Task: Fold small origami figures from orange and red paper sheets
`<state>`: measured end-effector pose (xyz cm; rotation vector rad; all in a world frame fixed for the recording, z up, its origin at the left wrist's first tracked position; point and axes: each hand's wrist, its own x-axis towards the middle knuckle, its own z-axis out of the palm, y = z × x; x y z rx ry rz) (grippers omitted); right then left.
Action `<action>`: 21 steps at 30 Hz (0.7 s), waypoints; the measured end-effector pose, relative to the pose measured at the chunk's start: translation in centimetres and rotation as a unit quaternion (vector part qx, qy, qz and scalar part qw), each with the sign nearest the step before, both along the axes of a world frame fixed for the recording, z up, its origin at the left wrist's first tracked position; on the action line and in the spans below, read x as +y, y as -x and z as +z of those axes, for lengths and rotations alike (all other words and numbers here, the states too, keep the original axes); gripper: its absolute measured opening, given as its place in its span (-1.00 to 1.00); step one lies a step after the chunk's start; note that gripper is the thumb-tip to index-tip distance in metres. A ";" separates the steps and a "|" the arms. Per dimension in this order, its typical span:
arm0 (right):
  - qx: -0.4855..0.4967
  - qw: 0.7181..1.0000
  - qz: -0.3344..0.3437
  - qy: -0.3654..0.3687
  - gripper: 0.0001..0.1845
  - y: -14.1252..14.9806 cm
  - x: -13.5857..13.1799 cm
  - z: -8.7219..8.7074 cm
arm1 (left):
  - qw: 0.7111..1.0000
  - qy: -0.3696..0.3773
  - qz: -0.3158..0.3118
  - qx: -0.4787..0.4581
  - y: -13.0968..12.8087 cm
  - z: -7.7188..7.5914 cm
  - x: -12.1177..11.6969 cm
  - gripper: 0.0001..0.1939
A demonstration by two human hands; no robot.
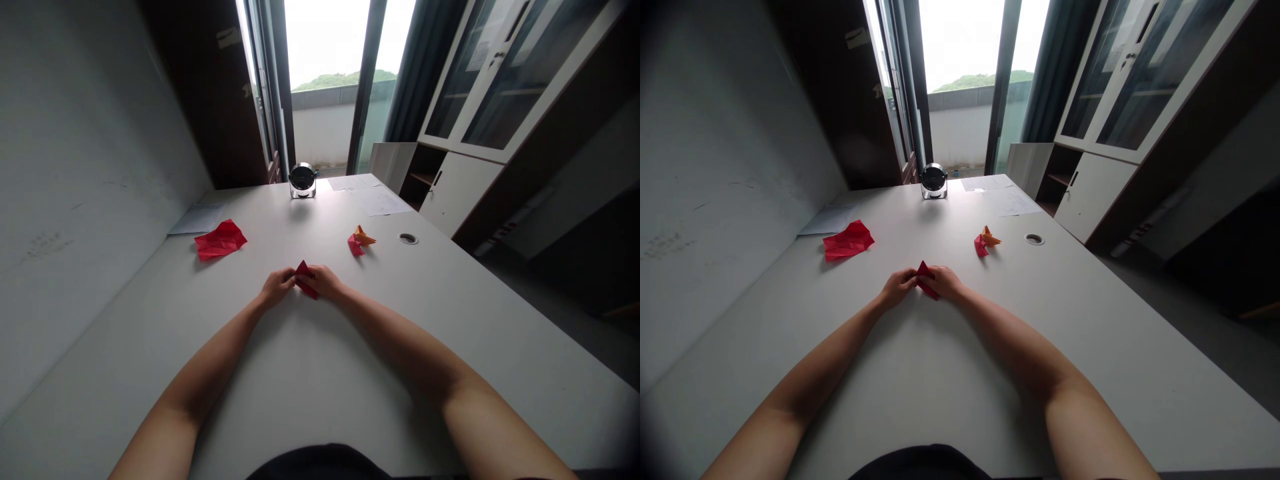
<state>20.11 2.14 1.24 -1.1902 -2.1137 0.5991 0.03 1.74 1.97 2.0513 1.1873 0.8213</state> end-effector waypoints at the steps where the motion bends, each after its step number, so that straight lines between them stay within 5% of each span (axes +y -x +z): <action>1: -0.002 1.000 -0.001 0.002 -0.71 0.0 0.0 0.0 | 1.000 -0.001 0.000 0.002 0.0 0.0 0.0 -0.71; 21: 0.004 1.000 0.005 0.015 -0.73 0.0 -0.2 0.6 | 1.000 -0.001 0.002 0.009 0.0 0.3 -0.1 -0.74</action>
